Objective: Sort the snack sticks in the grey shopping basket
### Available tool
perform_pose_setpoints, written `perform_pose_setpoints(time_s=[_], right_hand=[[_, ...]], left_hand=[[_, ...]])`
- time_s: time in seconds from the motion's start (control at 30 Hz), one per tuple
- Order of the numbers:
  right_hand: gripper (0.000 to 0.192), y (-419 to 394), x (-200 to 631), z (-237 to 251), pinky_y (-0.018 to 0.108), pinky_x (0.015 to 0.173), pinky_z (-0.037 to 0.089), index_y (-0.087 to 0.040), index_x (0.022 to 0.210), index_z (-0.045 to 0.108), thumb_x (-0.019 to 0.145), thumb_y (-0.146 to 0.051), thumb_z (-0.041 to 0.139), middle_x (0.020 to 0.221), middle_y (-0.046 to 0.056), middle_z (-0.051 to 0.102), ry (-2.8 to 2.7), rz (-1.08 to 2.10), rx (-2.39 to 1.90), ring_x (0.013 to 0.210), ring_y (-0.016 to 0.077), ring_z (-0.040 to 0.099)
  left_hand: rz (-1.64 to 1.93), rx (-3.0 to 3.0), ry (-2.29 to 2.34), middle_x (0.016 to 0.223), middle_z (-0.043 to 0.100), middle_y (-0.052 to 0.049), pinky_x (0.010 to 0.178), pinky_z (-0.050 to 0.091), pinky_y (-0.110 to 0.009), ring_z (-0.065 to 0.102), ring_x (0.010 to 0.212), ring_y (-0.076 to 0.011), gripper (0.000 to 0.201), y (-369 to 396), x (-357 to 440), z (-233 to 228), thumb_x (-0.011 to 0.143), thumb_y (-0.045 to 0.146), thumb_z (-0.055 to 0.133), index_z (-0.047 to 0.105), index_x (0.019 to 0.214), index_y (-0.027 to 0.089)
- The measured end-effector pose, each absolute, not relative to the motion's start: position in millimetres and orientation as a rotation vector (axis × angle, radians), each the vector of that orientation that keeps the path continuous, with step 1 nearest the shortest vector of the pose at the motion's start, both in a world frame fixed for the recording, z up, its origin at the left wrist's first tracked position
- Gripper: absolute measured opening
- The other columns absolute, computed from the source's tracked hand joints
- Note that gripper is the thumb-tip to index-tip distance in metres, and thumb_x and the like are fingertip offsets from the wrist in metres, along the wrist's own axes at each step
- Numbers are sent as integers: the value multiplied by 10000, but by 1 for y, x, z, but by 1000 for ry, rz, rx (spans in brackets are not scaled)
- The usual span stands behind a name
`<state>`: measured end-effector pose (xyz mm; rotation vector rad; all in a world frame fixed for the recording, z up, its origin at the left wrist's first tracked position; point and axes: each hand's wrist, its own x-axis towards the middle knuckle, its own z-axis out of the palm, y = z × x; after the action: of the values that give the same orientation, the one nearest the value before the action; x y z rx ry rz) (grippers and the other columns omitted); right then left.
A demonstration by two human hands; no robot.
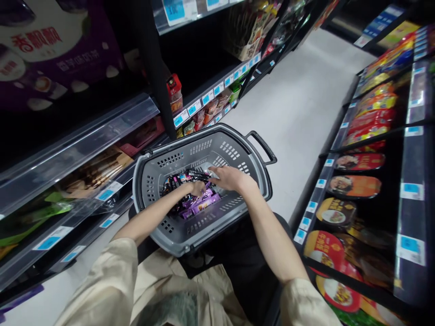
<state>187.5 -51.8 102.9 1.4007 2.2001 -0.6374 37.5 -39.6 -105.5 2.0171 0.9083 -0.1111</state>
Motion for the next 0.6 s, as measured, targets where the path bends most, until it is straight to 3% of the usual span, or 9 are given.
perform_pose_setpoints(time_s=[0.1,0.17,0.37,0.53,0.6], right_hand=[[490,-48,193,99,380,924,521,-145,1474,497,1049,-388,486,1244,203,720,2177,-653,1463,1179,333,691],[524,-46,197,95,380,954,509,-130,1490,463,1036,-387,517,1274,211,701,2191,-648,1519,1199,331,677],[696,-38,203,81,408,1053,468,-122,1589,269,958,-144,562,1492,224,527,2427,-587,1716,1299,308,586],[591,-29,200,81,397,1087,449,-139,1496,455,917,-21,476,1409,178,599,2640,-669,1805,1294,275,576],[564,-26,199,83,410,1080,460,-145,1490,464,937,-37,451,1363,173,628,2668,-693,1924,1255,272,600]], left_hand=[[-108,2018,868,629,618,23,627,445,-233,558,634,-142,215,-17,30,-78,662,110,727,700,870,162],[82,1960,872,670,590,22,650,439,-234,550,681,-140,140,-5,24,-59,715,192,727,631,815,167],[587,1242,737,804,478,41,669,437,-237,486,689,-101,342,3,22,-10,751,364,666,390,895,222],[631,1046,696,907,514,7,583,364,-219,433,651,-77,439,-9,31,4,659,321,698,400,968,231],[658,998,667,953,560,-18,585,380,-229,446,651,-80,434,-11,33,5,649,291,672,448,1014,218]])
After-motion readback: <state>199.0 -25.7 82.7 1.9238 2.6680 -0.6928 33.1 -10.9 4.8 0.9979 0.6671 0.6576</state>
